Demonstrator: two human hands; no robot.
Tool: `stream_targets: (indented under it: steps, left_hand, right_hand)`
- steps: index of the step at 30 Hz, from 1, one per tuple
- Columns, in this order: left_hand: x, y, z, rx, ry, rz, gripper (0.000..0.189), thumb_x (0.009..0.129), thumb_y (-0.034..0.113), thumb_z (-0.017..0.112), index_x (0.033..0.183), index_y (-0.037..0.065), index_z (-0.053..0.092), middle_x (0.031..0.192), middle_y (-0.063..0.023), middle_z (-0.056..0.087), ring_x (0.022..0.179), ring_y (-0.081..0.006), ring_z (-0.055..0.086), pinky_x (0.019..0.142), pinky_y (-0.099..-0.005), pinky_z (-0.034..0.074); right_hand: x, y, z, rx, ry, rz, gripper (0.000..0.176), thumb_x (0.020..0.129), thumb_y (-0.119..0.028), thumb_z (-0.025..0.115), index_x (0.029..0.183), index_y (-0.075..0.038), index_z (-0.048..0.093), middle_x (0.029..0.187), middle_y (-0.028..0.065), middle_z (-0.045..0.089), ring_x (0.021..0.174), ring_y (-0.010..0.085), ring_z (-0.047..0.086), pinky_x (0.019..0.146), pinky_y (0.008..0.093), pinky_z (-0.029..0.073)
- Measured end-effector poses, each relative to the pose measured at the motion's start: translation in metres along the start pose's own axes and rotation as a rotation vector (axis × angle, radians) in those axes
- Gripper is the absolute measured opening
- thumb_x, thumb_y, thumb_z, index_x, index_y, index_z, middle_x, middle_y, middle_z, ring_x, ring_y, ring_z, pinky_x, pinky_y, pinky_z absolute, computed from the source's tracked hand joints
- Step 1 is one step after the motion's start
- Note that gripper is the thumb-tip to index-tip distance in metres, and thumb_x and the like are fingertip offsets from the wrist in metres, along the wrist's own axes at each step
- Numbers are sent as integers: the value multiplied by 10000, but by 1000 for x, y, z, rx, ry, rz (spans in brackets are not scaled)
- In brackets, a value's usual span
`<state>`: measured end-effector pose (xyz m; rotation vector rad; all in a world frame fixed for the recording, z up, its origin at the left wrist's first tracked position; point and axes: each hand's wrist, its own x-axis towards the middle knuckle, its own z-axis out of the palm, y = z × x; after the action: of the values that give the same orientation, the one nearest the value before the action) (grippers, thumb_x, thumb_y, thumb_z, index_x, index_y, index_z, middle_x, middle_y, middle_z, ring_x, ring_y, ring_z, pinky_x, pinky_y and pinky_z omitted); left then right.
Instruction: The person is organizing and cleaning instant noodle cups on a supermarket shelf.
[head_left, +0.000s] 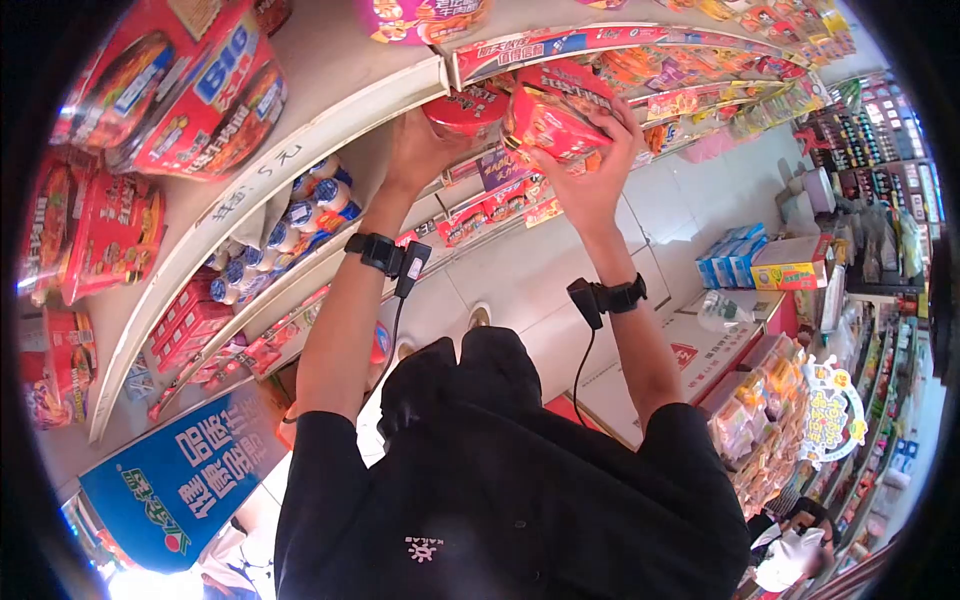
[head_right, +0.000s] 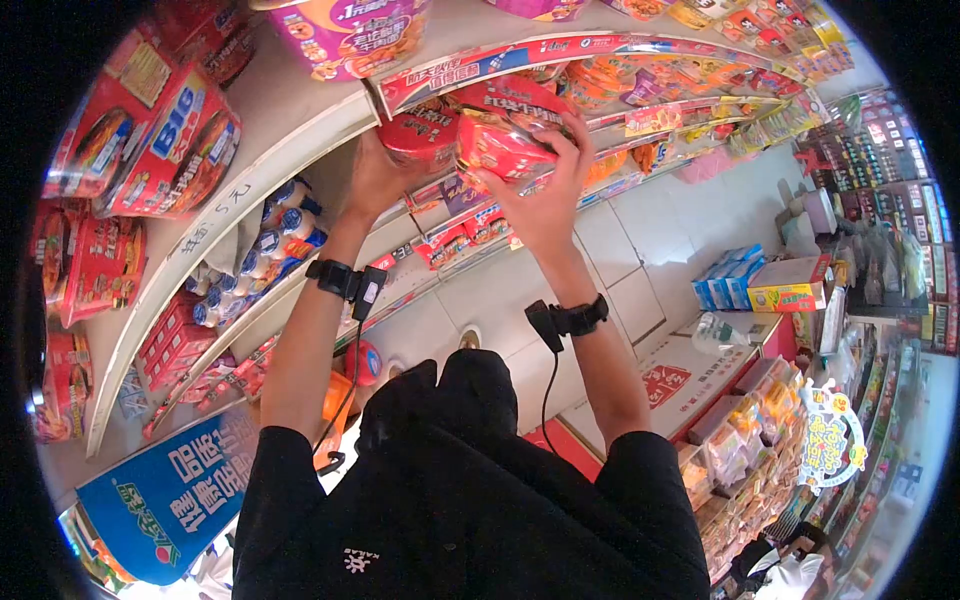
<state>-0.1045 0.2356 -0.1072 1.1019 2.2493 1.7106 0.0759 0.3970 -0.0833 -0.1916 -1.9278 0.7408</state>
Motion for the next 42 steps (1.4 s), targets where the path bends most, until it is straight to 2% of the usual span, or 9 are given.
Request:
stream_targets:
  steps: [12,19,22,24,25,28,34,36,42]
  left_hand:
    - [1,-8,-26,181,-172,-15,978,731,367,921,1482,6,410,1416,-221,589,1335,-352,569,1119,-421,451]
    - [-1,-8,-22,81,-214,-6,1042,727,469,920,1478,-26,394,1422,-258,565,1356,-372,545,1126,-428,450]
    - [0,-16,-18,179,-171,58,1093,715,517,918,1489,-26,370,1412,-253,574,1335,-372,565,1115,-434,459]
    - [-2,-13,-18,77,-100,81,968,717,572,886,1430,31,515,1338,-222,637,1241,-364,633,1047,-445,497]
    - [-2,-10,-18,75,-107,81,968,717,572,886,1430,31,515,1338,-222,637,1241,-364,633,1047,-445,497]
    - [-1,7,-22,78,-120,33,922,725,580,875,1406,49,552,1346,-214,637,1237,-356,636,1043,-438,496]
    - [8,-9,-18,144,-178,-7,842,802,396,887,1421,-3,480,1342,-191,651,1206,-288,664,1009,-398,519]
    - [11,-9,-21,75,-241,-183,781,836,340,866,1431,5,486,1329,-169,670,1198,-258,671,1000,-386,522]
    - [11,6,-15,102,-184,-91,765,847,341,860,1430,2,498,1347,-182,656,1208,-257,661,1022,-383,515]
  right_hand:
    - [8,-12,5,-110,22,-179,853,659,-142,983,1340,-94,470,1519,164,303,1409,324,395,1129,447,438]
    - [12,-14,36,-25,48,-169,861,635,-210,999,1325,-93,498,1505,174,342,1426,378,385,1139,494,402]
    - [16,-17,67,-19,43,-152,999,628,-229,1004,1422,-71,420,1543,201,302,1440,401,365,1154,505,387]
    - [15,-10,86,82,72,-38,1178,613,-245,1012,1521,-35,291,1589,233,234,1454,399,350,1169,498,381]
    - [15,-6,90,126,27,40,1335,610,-176,1022,1581,-15,119,1572,205,262,1401,292,395,1155,454,400]
    - [18,-16,95,280,41,87,1353,609,-166,1022,1582,-23,94,1537,212,312,1378,291,429,1152,440,402]
    - [19,-12,89,396,22,144,1327,650,-220,1001,1585,31,93,1551,281,371,1418,324,443,1186,426,376]
    - [16,-4,81,144,-183,207,1238,700,-261,968,1594,27,161,1538,271,443,1425,332,472,1174,425,392]
    - [-7,28,78,195,-246,215,1007,824,-337,863,1562,38,289,1519,282,474,1407,395,494,1147,446,413]
